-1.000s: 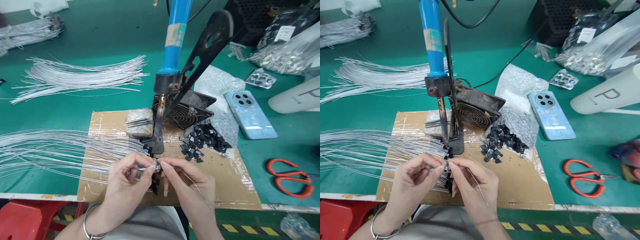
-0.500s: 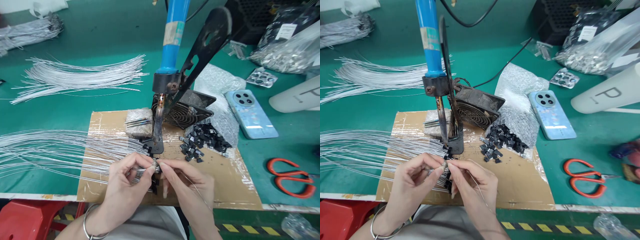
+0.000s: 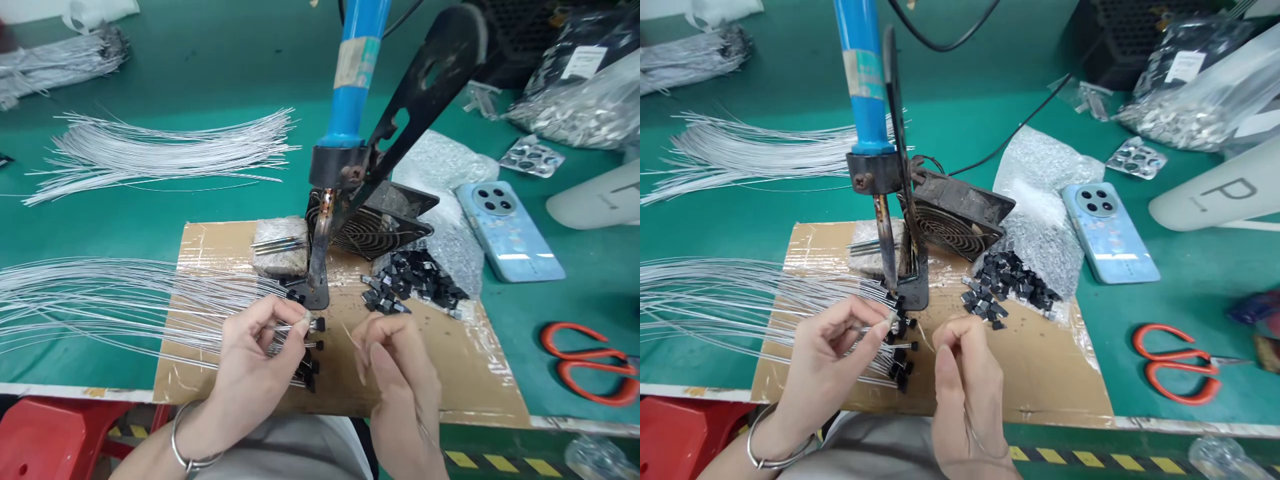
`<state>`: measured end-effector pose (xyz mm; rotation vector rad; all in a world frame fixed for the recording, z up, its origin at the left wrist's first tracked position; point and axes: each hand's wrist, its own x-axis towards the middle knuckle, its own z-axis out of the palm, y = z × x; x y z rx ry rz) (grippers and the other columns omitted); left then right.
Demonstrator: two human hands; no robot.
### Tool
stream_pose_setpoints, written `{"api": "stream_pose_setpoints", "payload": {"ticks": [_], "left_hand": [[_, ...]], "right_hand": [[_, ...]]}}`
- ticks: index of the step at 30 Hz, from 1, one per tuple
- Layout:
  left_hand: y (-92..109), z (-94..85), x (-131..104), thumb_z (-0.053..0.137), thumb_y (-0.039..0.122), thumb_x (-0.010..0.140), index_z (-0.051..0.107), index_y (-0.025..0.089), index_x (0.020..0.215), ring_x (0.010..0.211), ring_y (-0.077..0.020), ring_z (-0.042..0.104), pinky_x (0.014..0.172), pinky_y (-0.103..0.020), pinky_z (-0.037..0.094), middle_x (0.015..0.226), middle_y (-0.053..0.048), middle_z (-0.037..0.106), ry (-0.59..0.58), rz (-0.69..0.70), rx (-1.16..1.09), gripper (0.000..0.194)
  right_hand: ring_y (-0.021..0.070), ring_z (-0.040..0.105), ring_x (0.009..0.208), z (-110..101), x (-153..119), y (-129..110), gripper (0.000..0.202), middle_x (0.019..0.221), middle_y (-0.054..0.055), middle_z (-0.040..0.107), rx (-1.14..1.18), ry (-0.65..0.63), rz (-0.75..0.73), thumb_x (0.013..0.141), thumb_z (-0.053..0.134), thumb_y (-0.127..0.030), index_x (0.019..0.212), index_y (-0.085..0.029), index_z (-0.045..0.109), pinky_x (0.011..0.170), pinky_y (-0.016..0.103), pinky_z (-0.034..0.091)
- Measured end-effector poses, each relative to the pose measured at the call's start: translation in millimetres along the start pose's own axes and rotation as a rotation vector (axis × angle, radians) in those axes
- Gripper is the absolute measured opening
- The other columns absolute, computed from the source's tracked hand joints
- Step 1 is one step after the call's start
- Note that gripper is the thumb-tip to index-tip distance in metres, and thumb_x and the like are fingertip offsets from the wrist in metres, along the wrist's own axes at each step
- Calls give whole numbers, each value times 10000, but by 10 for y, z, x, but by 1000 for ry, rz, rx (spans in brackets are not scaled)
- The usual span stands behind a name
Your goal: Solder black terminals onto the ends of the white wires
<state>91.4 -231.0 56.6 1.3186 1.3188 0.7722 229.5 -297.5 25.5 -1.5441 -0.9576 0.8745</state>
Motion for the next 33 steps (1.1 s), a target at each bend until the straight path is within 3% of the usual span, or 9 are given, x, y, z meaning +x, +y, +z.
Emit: {"api": "stream_pose_setpoints", "payload": {"ticks": [3,8,12,15,17,22,25,28,33], "left_hand": [[-15,-1,20,649,152,821,643,154,702,711,-138,638,597,-211,477,799,-53,714,7,-3,-4,119],[-11,-1,68,650,149,827,648,148,719,706,-131,642,606,-206,479,802,-55,720,16,15,-17,108],[-11,-12,95,650,157,827,647,150,722,701,-135,635,598,-213,469,796,-56,720,19,25,-1,106],[-17,-17,101,647,163,826,642,151,723,690,-136,622,577,-219,450,808,-59,718,21,9,7,104],[-20,-13,104,643,162,824,638,150,719,685,-135,616,576,-221,445,808,-61,714,22,1,7,106],[-10,-2,129,641,150,823,637,145,715,695,-131,615,598,-217,453,793,-55,705,18,5,-10,108],[-1,-5,142,642,145,825,638,144,713,676,-122,602,577,-209,439,785,-50,700,12,17,-11,112],[7,-4,138,636,144,830,639,145,719,670,-121,597,563,-209,430,790,-49,702,8,13,-10,110],[43,3,131,634,129,837,647,145,722,644,-106,579,544,-204,409,783,-36,709,13,28,-10,117]], "right_hand": [[132,398,616,-17,42,-64,313,724,-30,425,-87,-35,-52,1018,422,-267,712,-226,375,573,287,317],[202,608,1002,-22,99,-77,212,1077,45,646,-153,-65,-206,999,431,-197,798,-231,490,812,325,431],[170,538,716,-31,107,-43,291,757,3,565,-191,-53,-238,1030,342,-224,769,-229,470,664,316,365],[144,366,555,-48,84,-51,401,599,-34,397,-159,-90,-79,1045,326,-301,654,-227,383,569,314,265],[130,341,526,-58,64,-79,409,579,-45,375,-155,-130,54,1045,351,-345,654,-227,374,539,310,232],[106,406,533,-29,70,-147,357,601,-53,449,-150,-137,156,1023,467,-393,708,-225,446,512,258,296],[108,528,633,34,117,-139,253,720,-27,591,-115,-49,10,966,599,-293,737,-222,520,592,227,417],[177,664,936,100,153,-108,199,970,49,703,-96,44,-167,917,642,-191,742,-222,554,817,293,514],[193,731,981,145,152,-91,198,1046,69,761,-49,34,-126,885,667,-169,738,-225,548,889,309,558]]}}
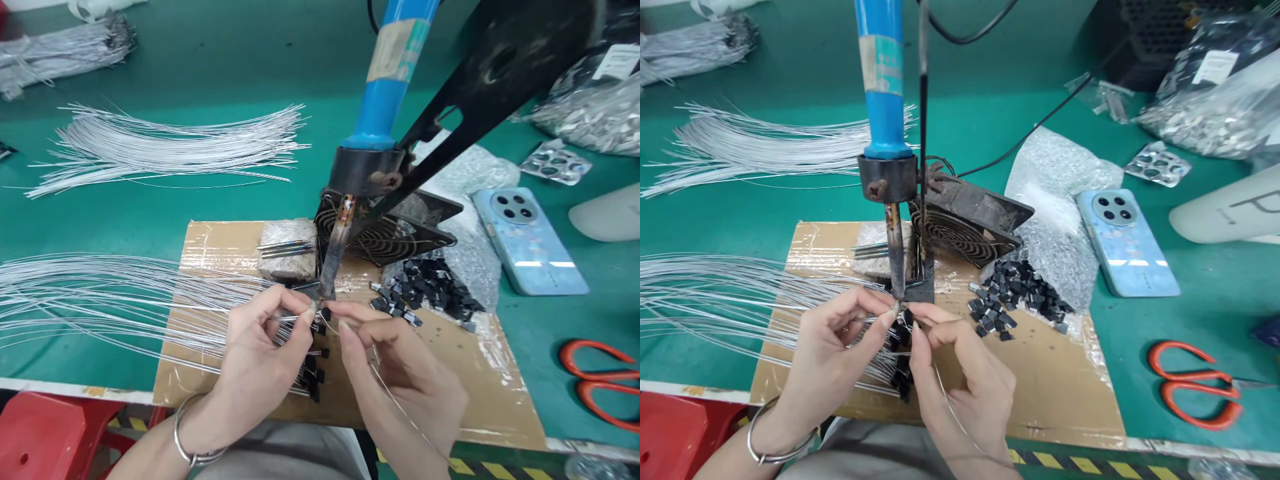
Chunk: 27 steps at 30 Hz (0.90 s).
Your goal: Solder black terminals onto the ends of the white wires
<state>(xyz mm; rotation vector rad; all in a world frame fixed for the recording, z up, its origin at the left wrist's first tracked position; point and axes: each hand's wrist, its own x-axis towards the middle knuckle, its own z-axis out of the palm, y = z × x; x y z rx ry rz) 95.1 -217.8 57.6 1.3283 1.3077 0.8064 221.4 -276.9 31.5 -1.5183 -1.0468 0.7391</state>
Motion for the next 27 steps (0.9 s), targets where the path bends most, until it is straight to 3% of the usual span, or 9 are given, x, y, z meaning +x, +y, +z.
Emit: {"api": "stream_pose_setpoints", "payload": {"ticks": [15,21,27], "left_hand": [[71,-27,73,627,138,836,646,163,723,543,-94,454,479,-237,313,760,-19,706,4,-13,71,118],[92,-40,107,629,181,832,649,172,718,636,-146,573,512,-258,352,734,-31,695,2,-57,82,116],[122,-37,115,631,180,828,661,172,732,711,-169,641,531,-254,395,771,-40,717,4,-62,67,100]], "right_hand": [[197,738,970,15,99,-44,259,995,48,786,71,19,166,883,688,-268,668,-239,547,845,293,556],[184,739,945,19,124,-31,255,978,8,785,110,16,160,864,713,-256,663,-249,557,793,258,543],[218,728,979,21,139,-70,248,1002,35,784,108,30,199,868,709,-279,669,-248,563,811,309,539]]}}
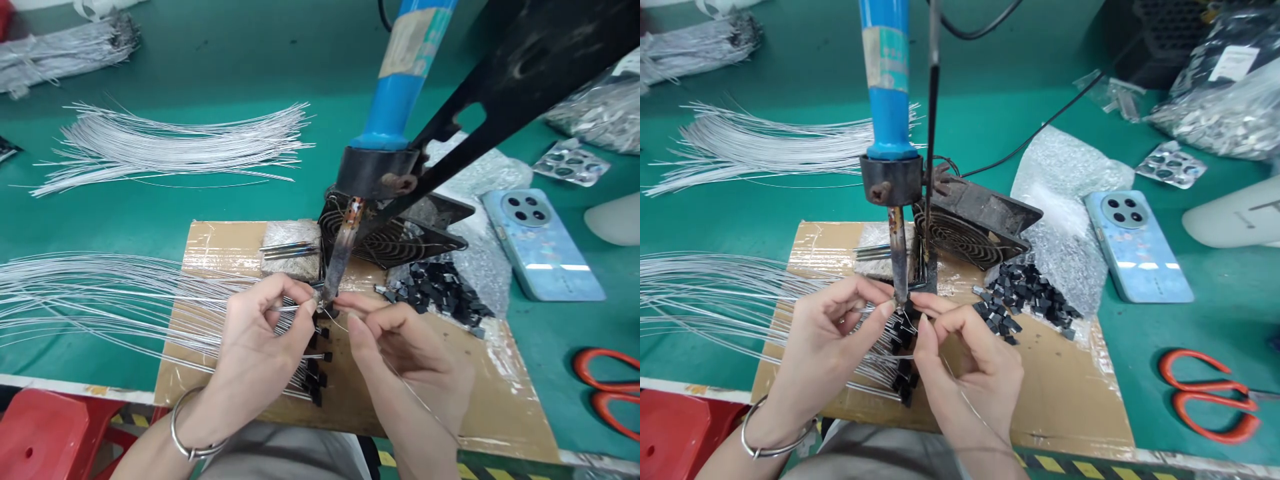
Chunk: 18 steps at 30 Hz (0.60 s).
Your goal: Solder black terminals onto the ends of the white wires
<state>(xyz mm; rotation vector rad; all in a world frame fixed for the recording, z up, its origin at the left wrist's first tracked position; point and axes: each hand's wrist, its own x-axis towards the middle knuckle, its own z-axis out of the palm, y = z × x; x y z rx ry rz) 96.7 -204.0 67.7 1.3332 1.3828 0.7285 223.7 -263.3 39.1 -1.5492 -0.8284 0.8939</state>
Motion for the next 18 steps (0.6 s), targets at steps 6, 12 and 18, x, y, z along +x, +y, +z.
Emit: {"api": "stream_pose_setpoints", "payload": {"ticks": [6,12,18], "left_hand": [[-7,-3,-2,637,168,829,658,177,724,706,-166,644,509,-250,375,758,-35,716,3,11,-8,108],[-17,-5,-7,642,170,835,661,178,726,631,-140,588,480,-251,330,735,-25,705,9,39,12,111],[-18,-3,-13,625,152,840,660,175,735,662,-150,616,501,-251,359,752,-28,715,-1,44,5,113]], "right_hand": [[202,721,1012,5,0,-17,272,993,31,779,-11,-4,-7,866,712,-294,659,-238,545,856,302,537],[219,741,963,-11,2,19,251,1004,32,785,1,-4,-46,864,711,-267,659,-246,567,821,317,565],[198,744,965,-21,7,51,244,1016,17,785,-6,-16,-73,866,711,-237,665,-245,573,833,284,569]]}}
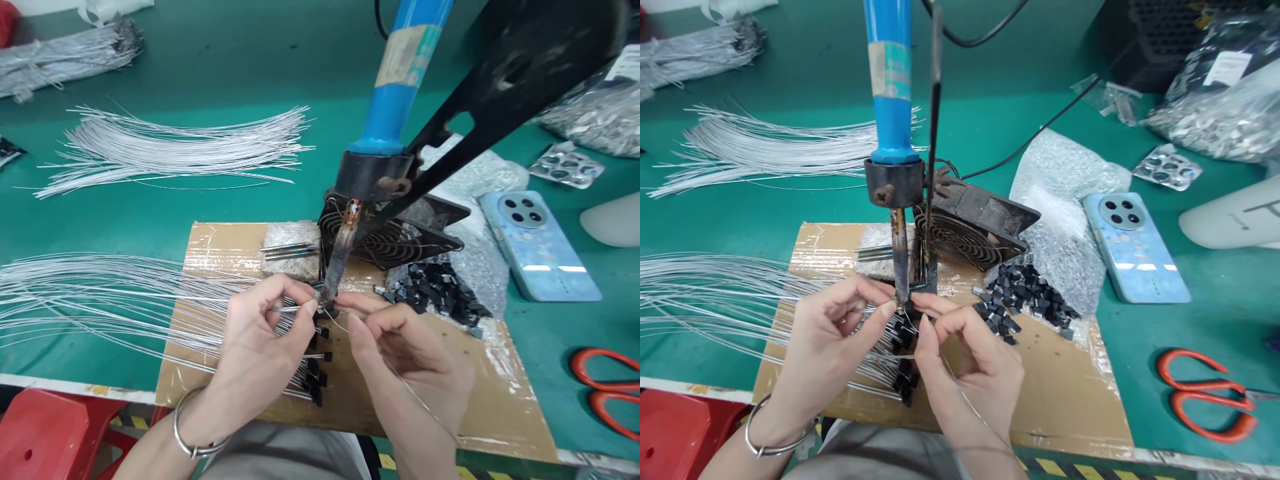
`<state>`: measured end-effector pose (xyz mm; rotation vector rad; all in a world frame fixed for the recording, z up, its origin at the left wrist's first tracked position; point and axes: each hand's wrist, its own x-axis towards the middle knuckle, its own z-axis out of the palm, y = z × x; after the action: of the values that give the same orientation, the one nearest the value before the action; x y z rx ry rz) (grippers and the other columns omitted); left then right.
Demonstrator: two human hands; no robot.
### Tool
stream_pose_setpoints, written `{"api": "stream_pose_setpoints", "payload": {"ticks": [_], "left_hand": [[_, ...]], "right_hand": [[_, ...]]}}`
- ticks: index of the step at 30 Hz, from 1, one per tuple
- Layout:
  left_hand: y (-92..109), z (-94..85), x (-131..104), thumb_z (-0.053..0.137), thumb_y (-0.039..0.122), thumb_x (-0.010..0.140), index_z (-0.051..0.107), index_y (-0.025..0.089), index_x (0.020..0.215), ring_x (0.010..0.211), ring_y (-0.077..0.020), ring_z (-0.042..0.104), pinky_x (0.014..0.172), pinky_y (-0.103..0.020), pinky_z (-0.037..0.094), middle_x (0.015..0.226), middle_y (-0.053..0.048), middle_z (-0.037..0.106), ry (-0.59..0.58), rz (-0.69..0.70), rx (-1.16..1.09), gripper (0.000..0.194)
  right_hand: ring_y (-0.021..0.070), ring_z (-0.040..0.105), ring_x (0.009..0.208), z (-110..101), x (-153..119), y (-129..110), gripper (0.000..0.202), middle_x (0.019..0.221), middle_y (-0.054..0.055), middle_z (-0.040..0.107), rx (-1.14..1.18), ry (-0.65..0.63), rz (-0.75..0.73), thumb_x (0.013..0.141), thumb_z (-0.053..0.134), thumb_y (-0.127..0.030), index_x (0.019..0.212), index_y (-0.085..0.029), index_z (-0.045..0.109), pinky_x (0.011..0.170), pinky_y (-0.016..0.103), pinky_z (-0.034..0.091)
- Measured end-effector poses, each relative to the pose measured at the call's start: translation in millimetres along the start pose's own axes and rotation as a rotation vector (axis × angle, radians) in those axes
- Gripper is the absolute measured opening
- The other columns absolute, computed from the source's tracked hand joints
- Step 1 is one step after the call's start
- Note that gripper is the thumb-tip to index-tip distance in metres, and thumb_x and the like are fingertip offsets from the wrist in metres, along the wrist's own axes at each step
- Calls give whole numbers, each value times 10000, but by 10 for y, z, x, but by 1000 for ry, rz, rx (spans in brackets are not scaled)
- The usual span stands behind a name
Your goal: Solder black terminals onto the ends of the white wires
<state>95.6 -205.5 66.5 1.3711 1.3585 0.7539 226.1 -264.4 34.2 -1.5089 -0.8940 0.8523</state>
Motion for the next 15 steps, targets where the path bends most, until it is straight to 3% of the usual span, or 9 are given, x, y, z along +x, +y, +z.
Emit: {"api": "stream_pose_setpoints", "payload": {"ticks": [8,15], "left_hand": [[-15,4,-11,626,143,840,656,178,732,752,-179,667,570,-258,431,774,-29,715,8,19,-6,118],[-24,11,-11,621,151,828,648,178,725,679,-158,619,520,-259,373,777,-30,716,24,12,21,110]], "right_hand": [[196,746,964,9,-3,-8,239,999,53,789,-3,10,-25,848,722,-213,661,-220,574,833,273,568],[213,744,973,21,-3,-26,247,1011,74,791,-36,8,-25,854,705,-236,654,-213,562,841,290,560]]}}
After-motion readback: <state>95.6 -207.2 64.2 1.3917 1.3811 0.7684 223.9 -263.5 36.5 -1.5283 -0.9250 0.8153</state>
